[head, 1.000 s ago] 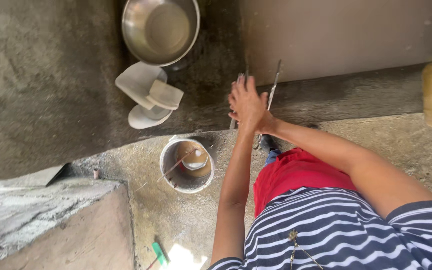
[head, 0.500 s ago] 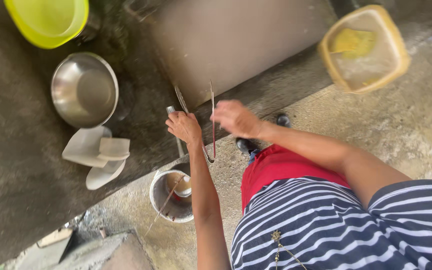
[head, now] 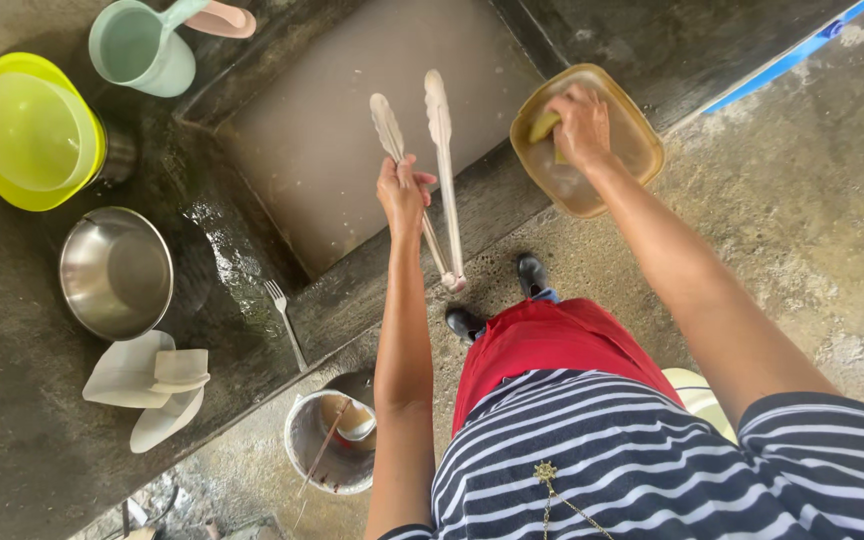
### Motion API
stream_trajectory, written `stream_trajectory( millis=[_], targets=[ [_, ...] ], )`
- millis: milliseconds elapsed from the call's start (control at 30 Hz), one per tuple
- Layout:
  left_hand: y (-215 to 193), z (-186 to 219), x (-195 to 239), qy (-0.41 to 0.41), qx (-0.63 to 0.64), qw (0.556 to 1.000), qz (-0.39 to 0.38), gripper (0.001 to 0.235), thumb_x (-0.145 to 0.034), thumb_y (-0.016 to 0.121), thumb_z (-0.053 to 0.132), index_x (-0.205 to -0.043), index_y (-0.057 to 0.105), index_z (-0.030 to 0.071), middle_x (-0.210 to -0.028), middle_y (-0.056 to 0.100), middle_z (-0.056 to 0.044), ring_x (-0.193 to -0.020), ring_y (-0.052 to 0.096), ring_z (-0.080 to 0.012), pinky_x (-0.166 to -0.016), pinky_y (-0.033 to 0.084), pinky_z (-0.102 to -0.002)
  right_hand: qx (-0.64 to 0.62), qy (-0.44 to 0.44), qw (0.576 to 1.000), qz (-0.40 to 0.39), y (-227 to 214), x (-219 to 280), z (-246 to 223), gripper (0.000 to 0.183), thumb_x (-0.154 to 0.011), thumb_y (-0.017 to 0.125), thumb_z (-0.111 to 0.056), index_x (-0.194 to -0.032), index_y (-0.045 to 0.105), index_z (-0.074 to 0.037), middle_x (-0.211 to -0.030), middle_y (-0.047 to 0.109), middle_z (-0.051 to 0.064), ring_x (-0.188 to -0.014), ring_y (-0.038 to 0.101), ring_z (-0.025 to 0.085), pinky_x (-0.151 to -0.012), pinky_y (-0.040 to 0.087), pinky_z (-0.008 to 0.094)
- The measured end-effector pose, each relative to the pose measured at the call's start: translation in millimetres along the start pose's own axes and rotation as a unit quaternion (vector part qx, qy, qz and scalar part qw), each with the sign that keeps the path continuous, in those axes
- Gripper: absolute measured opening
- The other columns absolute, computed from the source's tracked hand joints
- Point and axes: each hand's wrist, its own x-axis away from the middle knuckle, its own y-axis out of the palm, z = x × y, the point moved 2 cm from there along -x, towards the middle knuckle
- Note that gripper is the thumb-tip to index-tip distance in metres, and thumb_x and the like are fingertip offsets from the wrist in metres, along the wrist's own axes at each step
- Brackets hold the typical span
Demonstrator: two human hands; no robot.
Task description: The person washes several metal bowls and a pair of tongs in an outdoor concrete sink using a yellow sponge and running water. They scrub the items, rinse them under the tap, and place them aside on the sink ledge.
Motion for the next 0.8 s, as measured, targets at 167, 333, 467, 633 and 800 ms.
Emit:
stream_trajectory(
  millis=[167,333,467,633,800],
  targets=[
    [39.3,-26.8,-1.0,-0.061,0.149,0.985,-0.066,0.025,-0.108,0.041,0.017,-0.111,0.058,-0.002,-0.076,0.071,-0.019,-0.044,0.053,-0.012,-0.037,0.041,-0.027,-0.143,0.062,0.988,-0.015,-37.8,2.7,19.3,0.049,-0.093,0.071,-0.002,-0.138,0.053,-0.012,-0.132,0.051,0.016,-0.12,0.056,0.029,-0.1,0.055,0.044],
    [61.2,-34.3,0.7,-0.099,0.201,0.973,-0.056,0.031,-0.109,0.039,0.02,-0.109,0.058,-0.004,-0.083,0.073,-0.022,-0.05,0.059,-0.0167,-0.039,0.045,-0.029,0.077,-0.145,0.986,-0.012,-88.4,42.0,-32.3,0.079,-0.058,0.086,-0.046,-0.127,0.058,-0.02,-0.117,0.046,0.014,-0.112,0.055,0.037,-0.089,0.05,0.057],
    [68.6,-43.8,-5.0,-0.109,0.251,0.96,-0.052,0.03,-0.11,0.042,0.02,-0.11,0.059,-0.005,-0.081,0.068,-0.016,-0.054,0.061,-0.016,-0.041,0.046,-0.028,-0.13,0.076,0.969,-0.194,-70.4,32.8,-25.3,0.043,-0.085,0.072,-0.007,-0.123,0.06,-0.021,-0.14,0.04,0.014,-0.119,0.052,0.034,-0.087,0.057,0.039],
    [66.2,-54.9,2.5,-0.118,0.234,0.964,-0.036,0.028,-0.109,0.043,0.021,-0.11,0.059,-0.003,-0.079,0.067,-0.013,-0.055,0.063,-0.0162,-0.041,0.047,-0.028,-0.247,0.076,0.963,-0.073,-77.6,33.8,3.4,0.035,-0.087,0.069,0.006,-0.118,0.065,-0.01,-0.146,0.04,0.02,-0.128,0.05,0.031,-0.088,0.058,0.035],
    [84.7,-61.3,-7.4,-0.13,0.23,0.962,-0.064,0.03,-0.109,0.044,0.021,-0.11,0.06,-0.005,-0.077,0.066,-0.014,-0.053,0.062,-0.0171,-0.041,0.046,-0.028,-0.325,0.111,0.915,-0.21,-89.1,52.0,-27.7,0.032,-0.092,0.06,0.006,-0.118,0.063,-0.012,-0.149,0.059,0.009,-0.12,0.061,0.024,-0.085,0.056,0.037]
  ],
)
